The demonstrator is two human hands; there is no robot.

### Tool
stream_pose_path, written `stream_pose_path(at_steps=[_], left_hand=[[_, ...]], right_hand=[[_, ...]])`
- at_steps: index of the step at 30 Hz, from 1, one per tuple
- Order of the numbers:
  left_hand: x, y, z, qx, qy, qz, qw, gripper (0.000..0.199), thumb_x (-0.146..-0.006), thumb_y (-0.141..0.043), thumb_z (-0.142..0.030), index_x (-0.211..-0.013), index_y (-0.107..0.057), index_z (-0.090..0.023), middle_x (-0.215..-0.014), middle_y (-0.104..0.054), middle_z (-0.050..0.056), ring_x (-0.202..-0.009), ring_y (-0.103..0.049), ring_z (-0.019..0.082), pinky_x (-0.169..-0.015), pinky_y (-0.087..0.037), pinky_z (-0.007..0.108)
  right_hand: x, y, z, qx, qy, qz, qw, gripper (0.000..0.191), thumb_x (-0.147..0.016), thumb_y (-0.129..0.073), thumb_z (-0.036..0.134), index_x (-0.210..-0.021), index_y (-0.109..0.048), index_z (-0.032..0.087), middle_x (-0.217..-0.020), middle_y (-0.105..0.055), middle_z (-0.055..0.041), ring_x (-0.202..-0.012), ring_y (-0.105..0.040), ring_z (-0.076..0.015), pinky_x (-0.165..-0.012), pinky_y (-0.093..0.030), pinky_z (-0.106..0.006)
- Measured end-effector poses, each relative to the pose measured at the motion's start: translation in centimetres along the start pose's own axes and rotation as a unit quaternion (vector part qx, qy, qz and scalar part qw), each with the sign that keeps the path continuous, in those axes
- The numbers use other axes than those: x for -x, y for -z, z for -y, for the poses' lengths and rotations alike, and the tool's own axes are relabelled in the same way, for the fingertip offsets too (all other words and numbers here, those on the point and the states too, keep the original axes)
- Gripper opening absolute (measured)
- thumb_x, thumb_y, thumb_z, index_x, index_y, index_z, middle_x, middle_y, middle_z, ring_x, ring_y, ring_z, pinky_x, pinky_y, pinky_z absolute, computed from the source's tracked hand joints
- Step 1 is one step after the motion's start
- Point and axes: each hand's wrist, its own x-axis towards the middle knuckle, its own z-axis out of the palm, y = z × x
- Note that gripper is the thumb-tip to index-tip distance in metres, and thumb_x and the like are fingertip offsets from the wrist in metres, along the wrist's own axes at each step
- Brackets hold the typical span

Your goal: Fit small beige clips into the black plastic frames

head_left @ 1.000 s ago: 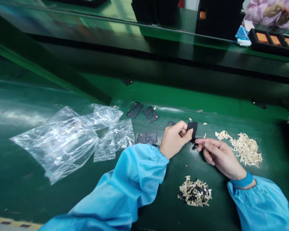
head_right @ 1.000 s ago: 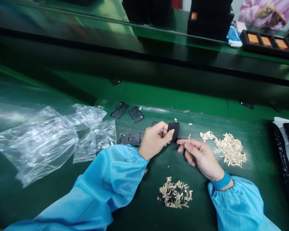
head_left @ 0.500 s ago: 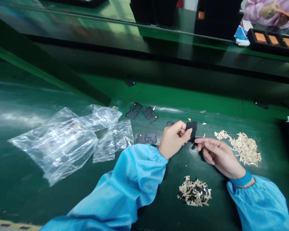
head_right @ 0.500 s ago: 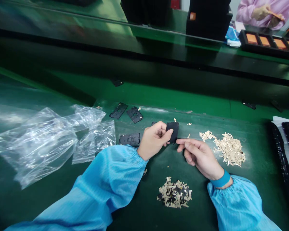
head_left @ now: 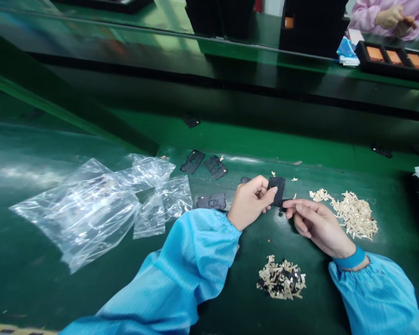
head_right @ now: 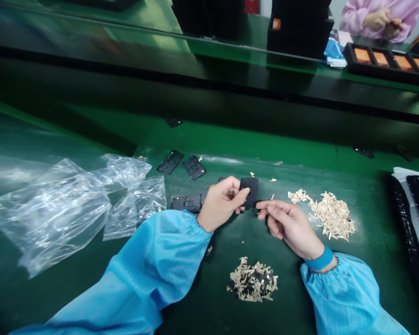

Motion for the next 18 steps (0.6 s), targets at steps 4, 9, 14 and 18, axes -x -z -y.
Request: stream_pose_path(at_steps=[4,9,14,18], left_hand=[[-0.02,0.06,-0.04,0.003,0.005,0.004,1.000,0.036,-0.083,-0.068,-0.041,-0.067,-0.042,-0.021,-0.049,-0.053,-0.007,-0.040,-0.056,0.007,-0.038,-0.040,0.014],[-0.07,0.10,0.04,0.004,0.010,0.008,1.000,0.036,-0.083,-0.069,-0.042,-0.068,-0.044,-0.021,-0.049,-0.053,-0.007,-0.039,-0.055,0.007,-0.038,-0.040,0.014],[-0.03,0.09,0.16,0.007,0.016,0.006,1.000,0.036,-0.083,-0.069,-0.043,-0.069,-0.044,-0.021,-0.048,-0.051,-0.008,-0.040,-0.056,0.008,-0.039,-0.041,0.014],[0.03,0.08,0.09,0.012,0.025,0.007,1.000,0.040,-0.082,-0.071,-0.046,-0.068,-0.043,-0.021,-0.048,-0.051,-0.008,-0.040,-0.057,0.008,-0.038,-0.040,0.014]], right_hand=[[-0.06,0.05,-0.05,0.005,-0.001,-0.003,1.000,0.028,-0.091,-0.070,0.041,-0.103,-0.079,0.017,-0.082,-0.068,-0.0053,-0.047,-0.037,-0.0060,-0.041,-0.028,-0.022],[-0.06,0.05,-0.07,0.007,0.000,0.001,1.000,0.029,-0.091,-0.069,0.042,-0.102,-0.079,0.017,-0.082,-0.068,-0.0054,-0.047,-0.037,-0.0054,-0.041,-0.028,-0.021],[-0.09,0.03,-0.12,0.001,0.001,-0.005,1.000,0.029,-0.090,-0.071,0.042,-0.102,-0.080,0.018,-0.083,-0.068,-0.0053,-0.047,-0.038,-0.0051,-0.040,-0.028,-0.021],[-0.12,0.00,-0.07,-0.001,0.001,-0.002,1.000,0.029,-0.090,-0.072,0.042,-0.104,-0.079,0.018,-0.084,-0.068,-0.0055,-0.047,-0.037,-0.0055,-0.040,-0.027,-0.021]])
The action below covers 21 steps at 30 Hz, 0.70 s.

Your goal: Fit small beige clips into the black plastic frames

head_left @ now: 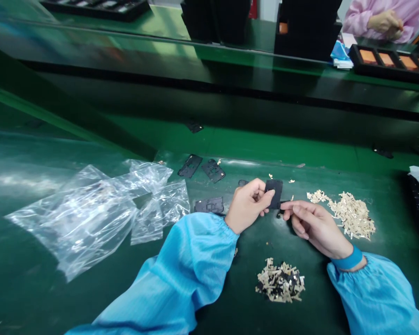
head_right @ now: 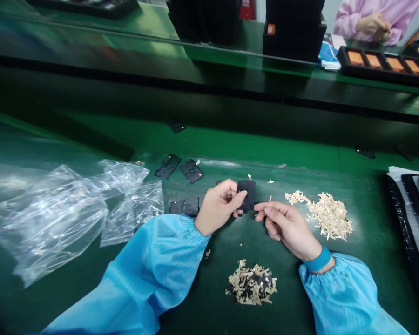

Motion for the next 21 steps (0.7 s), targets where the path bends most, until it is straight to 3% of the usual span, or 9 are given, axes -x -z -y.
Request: stream_pose_path(at_steps=[13,16,19,21], left_hand=[[-0.1,0.0,-0.4,0.102,0.049,0.052,0.992,0.043,-0.081,-0.073,-0.057,-0.078,-0.054,-0.018,-0.056,-0.065,-0.003,-0.040,-0.059,0.009,-0.042,-0.049,0.019],[0.1,-0.3,-0.6,0.146,0.062,0.059,0.985,0.046,-0.077,-0.077,-0.057,-0.089,-0.058,-0.017,-0.061,-0.067,-0.003,-0.046,-0.064,0.011,-0.045,-0.054,0.021],[0.4,-0.8,-0.6,0.183,0.074,0.068,0.978,0.051,-0.075,-0.081,-0.055,-0.099,-0.057,-0.017,-0.065,-0.069,-0.003,-0.051,-0.067,0.013,-0.047,-0.056,0.022],[0.6,-1.1,-0.7,0.197,0.081,0.076,0.974,0.052,-0.075,-0.081,-0.055,-0.098,-0.054,-0.018,-0.065,-0.070,-0.003,-0.052,-0.068,0.013,-0.048,-0.056,0.021]], right_hand=[[-0.1,0.2,-0.4,-0.007,0.024,-0.005,1.000,0.028,-0.090,-0.072,0.042,-0.106,-0.078,0.020,-0.087,-0.068,-0.0047,-0.047,-0.039,-0.0046,-0.041,-0.028,-0.021],[-0.2,0.2,-0.5,-0.013,0.031,-0.013,0.999,0.030,-0.089,-0.074,0.043,-0.107,-0.077,0.019,-0.086,-0.068,-0.0038,-0.046,-0.038,-0.0043,-0.041,-0.027,-0.021],[-0.2,0.0,-0.7,-0.023,0.046,-0.016,0.999,0.030,-0.088,-0.075,0.046,-0.101,-0.074,0.018,-0.083,-0.066,-0.0018,-0.046,-0.038,-0.0043,-0.041,-0.025,-0.021],[-0.2,0.0,-1.0,-0.021,0.053,-0.008,0.998,0.031,-0.087,-0.076,0.047,-0.096,-0.069,0.019,-0.070,-0.061,0.0023,-0.045,-0.036,-0.0052,-0.042,-0.024,-0.021]])
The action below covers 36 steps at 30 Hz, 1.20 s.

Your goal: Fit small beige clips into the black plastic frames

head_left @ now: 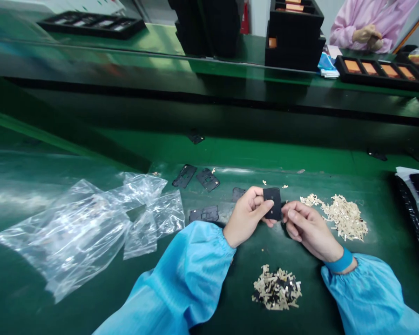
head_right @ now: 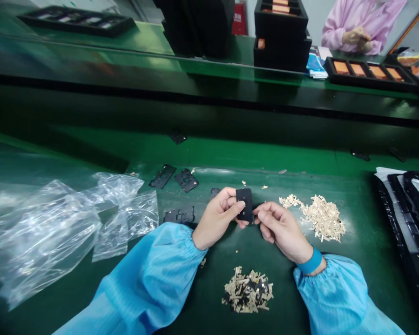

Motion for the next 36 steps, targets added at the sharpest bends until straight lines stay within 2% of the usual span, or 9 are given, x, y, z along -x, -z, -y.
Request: stream_pose_path(at_steps=[3,9,15,17,19,21,25,31,36], left_hand=[[0.4,-0.5,0.2,0.008,0.008,0.013,1.000,0.052,-0.075,-0.082,-0.056,-0.093,-0.051,-0.018,-0.065,-0.070,-0.003,-0.053,-0.068,0.013,-0.049,-0.056,0.020],[0.8,-1.1,0.4,0.016,0.003,0.033,0.999,0.052,-0.075,-0.081,-0.058,-0.088,-0.051,-0.018,-0.065,-0.067,-0.003,-0.054,-0.065,0.012,-0.050,-0.054,0.021],[0.4,-0.6,0.6,0.028,-0.022,-0.012,0.999,0.043,-0.077,-0.084,-0.043,-0.083,-0.050,-0.017,-0.070,-0.064,-0.003,-0.055,-0.059,0.007,-0.050,-0.050,0.016],[0.3,-0.5,0.4,0.043,-0.016,-0.022,0.999,0.042,-0.075,-0.085,-0.039,-0.095,-0.054,-0.017,-0.077,-0.066,-0.002,-0.060,-0.062,0.009,-0.050,-0.052,0.017],[0.1,-0.5,0.2,0.046,-0.014,-0.035,0.998,0.053,-0.073,-0.086,-0.035,-0.113,-0.056,-0.018,-0.087,-0.067,-0.001,-0.067,-0.066,0.011,-0.051,-0.056,0.019],[0.1,-0.4,-0.1,0.032,-0.012,-0.045,0.998,0.055,-0.072,-0.086,-0.034,-0.117,-0.059,-0.019,-0.094,-0.066,0.000,-0.068,-0.067,0.011,-0.052,-0.059,0.020],[0.0,-0.1,-0.2,0.002,0.022,-0.030,0.999,0.044,-0.074,-0.083,-0.040,-0.103,-0.062,-0.014,-0.081,-0.067,-0.001,-0.055,-0.069,0.011,-0.050,-0.057,0.018],[0.1,-0.2,-0.4,-0.019,0.032,-0.022,0.999,0.045,-0.071,-0.085,-0.042,-0.098,-0.061,-0.014,-0.069,-0.067,-0.002,-0.048,-0.067,0.012,-0.043,-0.053,0.018],[0.2,-0.2,-0.7,-0.036,0.040,-0.007,0.999,0.041,-0.072,-0.084,-0.040,-0.095,-0.061,-0.014,-0.061,-0.064,-0.004,-0.044,-0.065,0.010,-0.042,-0.050,0.016]], right_hand=[[0.0,0.1,-0.4,0.009,0.003,0.017,1.000,0.035,-0.087,-0.075,0.051,-0.086,-0.059,0.020,-0.053,-0.048,0.0085,-0.044,-0.034,-0.0066,-0.044,-0.024,-0.021],[-0.1,0.2,-0.8,-0.008,0.014,0.036,0.999,0.037,-0.086,-0.076,0.051,-0.083,-0.056,0.021,-0.051,-0.045,0.0093,-0.043,-0.032,-0.0065,-0.043,-0.022,-0.021],[-0.5,0.8,-1.1,0.042,0.095,-0.082,0.991,0.029,-0.093,-0.069,0.049,-0.088,-0.062,0.021,-0.069,-0.056,0.0038,-0.046,-0.040,-0.0067,-0.043,-0.028,-0.021],[-0.6,1.1,-1.1,0.083,0.135,-0.126,0.979,0.028,-0.093,-0.069,0.047,-0.090,-0.063,0.021,-0.071,-0.059,0.0026,-0.048,-0.043,-0.0075,-0.043,-0.031,-0.021],[-0.6,1.3,-1.2,0.113,0.167,-0.154,0.967,0.027,-0.093,-0.069,0.047,-0.092,-0.064,0.021,-0.073,-0.060,0.0017,-0.050,-0.045,-0.0083,-0.044,-0.034,-0.022],[-0.5,1.3,-1.3,0.136,0.190,-0.164,0.958,0.026,-0.093,-0.069,0.046,-0.095,-0.065,0.021,-0.074,-0.061,0.0011,-0.051,-0.048,-0.0092,-0.045,-0.036,-0.022],[-0.2,1.0,-1.3,0.159,0.229,-0.154,0.948,0.021,-0.094,-0.070,0.041,-0.101,-0.067,0.021,-0.072,-0.059,0.0019,-0.054,-0.048,-0.0105,-0.049,-0.038,-0.023],[-0.1,0.8,-1.2,0.181,0.267,-0.130,0.938,0.018,-0.095,-0.069,0.032,-0.111,-0.067,0.024,-0.084,-0.062,-0.0005,-0.059,-0.050,-0.0108,-0.052,-0.040,-0.024],[-0.2,0.8,-1.3,0.201,0.280,-0.122,0.931,0.015,-0.097,-0.067,0.029,-0.111,-0.069,0.025,-0.086,-0.061,-0.0009,-0.062,-0.051,-0.0111,-0.054,-0.041,-0.025]])
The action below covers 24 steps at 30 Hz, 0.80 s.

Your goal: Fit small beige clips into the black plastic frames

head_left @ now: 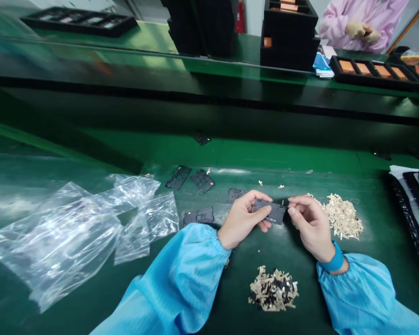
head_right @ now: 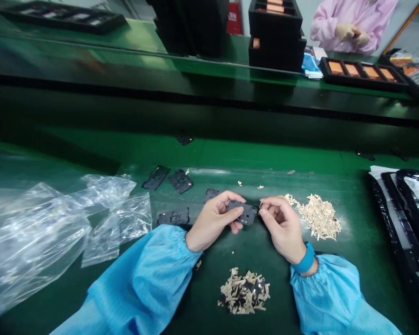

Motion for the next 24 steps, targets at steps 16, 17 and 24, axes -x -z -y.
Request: stream_pose_path(at_steps=[16,17,24], left_hand=[[0.12,0.34,0.12,0.012,0.009,0.009,1.000,0.043,-0.073,-0.084,-0.043,-0.096,-0.061,-0.014,-0.057,-0.064,-0.004,-0.043,-0.062,0.011,-0.040,-0.048,0.017],[0.13,0.34,0.13,0.014,0.009,0.007,1.000,0.043,-0.073,-0.084,-0.043,-0.096,-0.061,-0.015,-0.058,-0.064,-0.004,-0.043,-0.062,0.011,-0.040,-0.047,0.017],[0.10,0.33,0.21,0.026,0.004,0.005,1.000,0.043,-0.073,-0.084,-0.043,-0.096,-0.062,-0.015,-0.059,-0.065,-0.003,-0.042,-0.061,0.010,-0.041,-0.048,0.017]], right_hand=[[0.19,0.31,0.22,0.076,0.001,0.035,0.996,0.014,-0.102,-0.058,0.033,-0.095,-0.064,0.022,-0.090,-0.059,-0.0041,-0.067,-0.053,-0.0138,-0.055,-0.039,-0.028],[0.22,0.30,0.24,0.081,0.001,0.036,0.996,0.014,-0.102,-0.058,0.033,-0.095,-0.064,0.022,-0.090,-0.059,-0.0043,-0.067,-0.054,-0.0139,-0.056,-0.040,-0.028],[0.27,0.19,0.38,0.111,0.020,0.035,0.993,0.014,-0.102,-0.058,0.031,-0.094,-0.065,0.022,-0.088,-0.060,-0.0047,-0.070,-0.056,-0.0158,-0.058,-0.042,-0.030]])
